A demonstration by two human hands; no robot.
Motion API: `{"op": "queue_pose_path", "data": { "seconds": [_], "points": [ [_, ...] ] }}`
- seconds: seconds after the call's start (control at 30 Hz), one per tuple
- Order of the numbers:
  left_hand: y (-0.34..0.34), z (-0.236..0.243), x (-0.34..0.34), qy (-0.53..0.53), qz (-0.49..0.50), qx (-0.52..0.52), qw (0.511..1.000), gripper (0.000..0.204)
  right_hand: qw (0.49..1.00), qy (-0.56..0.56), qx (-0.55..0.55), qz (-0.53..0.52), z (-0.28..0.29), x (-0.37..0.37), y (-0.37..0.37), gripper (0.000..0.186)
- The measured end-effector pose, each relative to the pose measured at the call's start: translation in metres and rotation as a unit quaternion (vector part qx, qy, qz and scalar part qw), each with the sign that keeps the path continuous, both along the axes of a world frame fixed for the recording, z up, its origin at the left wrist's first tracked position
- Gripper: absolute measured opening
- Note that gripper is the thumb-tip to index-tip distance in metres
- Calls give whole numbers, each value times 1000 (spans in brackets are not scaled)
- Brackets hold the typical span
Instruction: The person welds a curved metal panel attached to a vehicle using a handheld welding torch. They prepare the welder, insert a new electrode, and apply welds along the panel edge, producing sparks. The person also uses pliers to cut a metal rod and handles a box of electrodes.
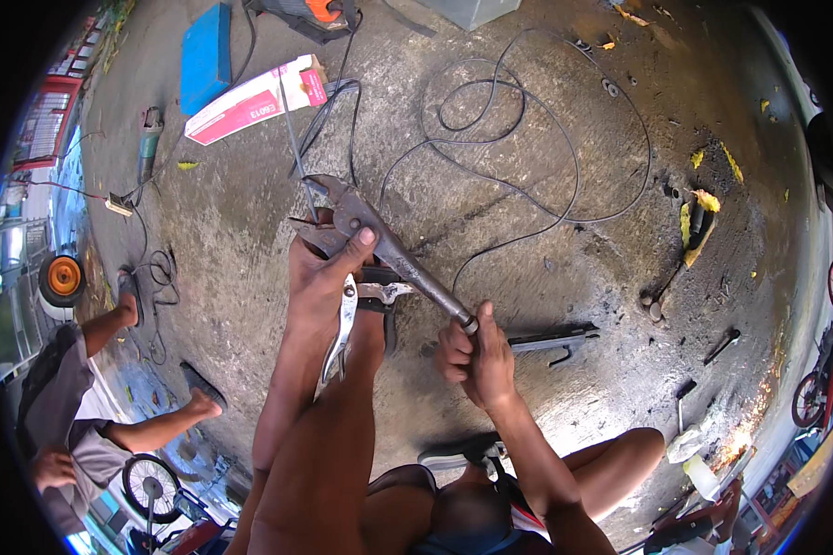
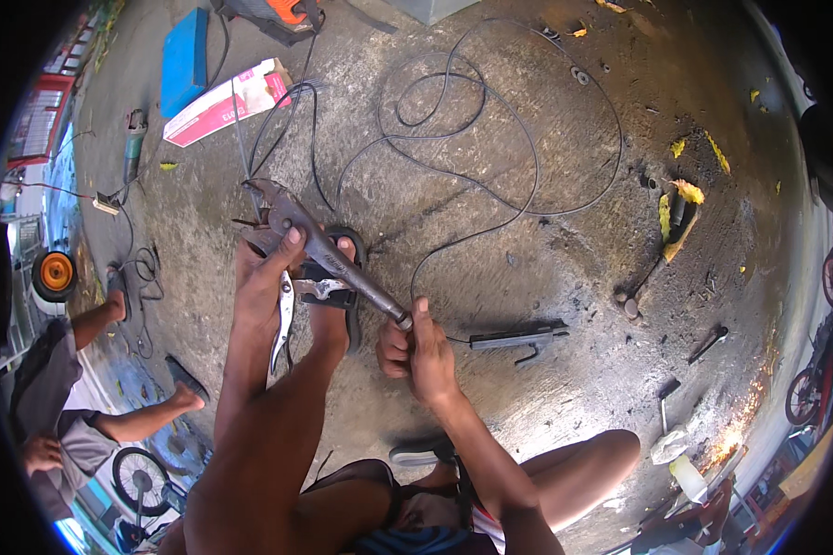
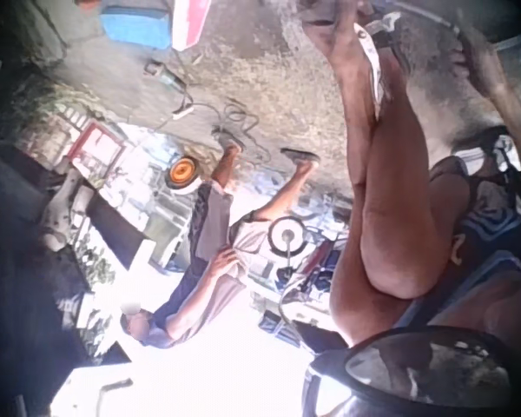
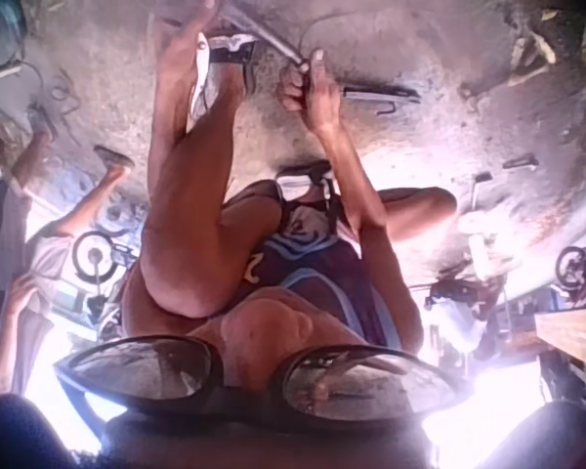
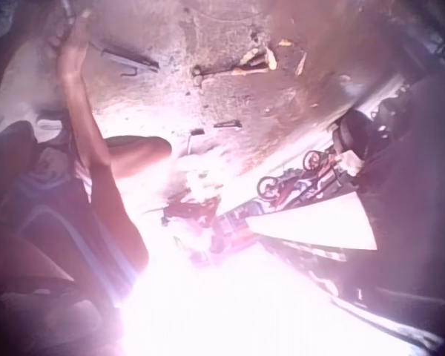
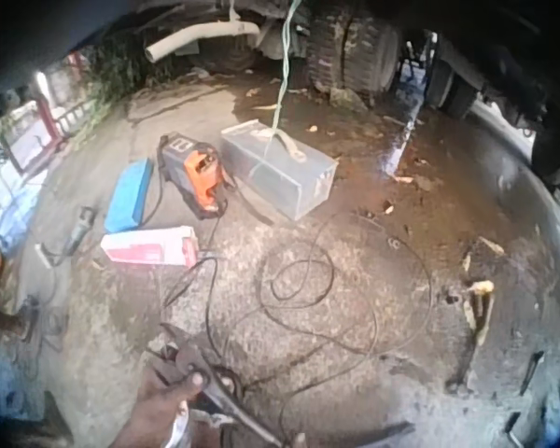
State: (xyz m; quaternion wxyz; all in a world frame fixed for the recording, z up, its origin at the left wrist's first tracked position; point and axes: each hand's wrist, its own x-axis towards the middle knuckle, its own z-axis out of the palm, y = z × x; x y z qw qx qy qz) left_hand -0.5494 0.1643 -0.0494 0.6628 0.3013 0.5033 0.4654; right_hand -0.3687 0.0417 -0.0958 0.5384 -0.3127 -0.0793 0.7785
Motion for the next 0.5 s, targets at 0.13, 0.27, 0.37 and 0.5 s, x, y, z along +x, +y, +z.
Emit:
{"op": "queue_pose_path", "data": {
  "seconds": [0.13,0.27,0.37,0.5],
  "points": [
    [1,4,4,8,-8,12,1000,21,922,-387,18,-17,18,-5,1,55],
    [-2,11,8,18,-27,-8,999,21,960,-273,-34,47,18,5,-6,57],
    [-6,6,15,-6,-6,20,1000,21,789,-608,75,-47,24,-7,0,60],
    [-7,-1,11,7,-18,-4,1000,24,962,-258,-83,24,13,1,-12,60]
  ]
}}
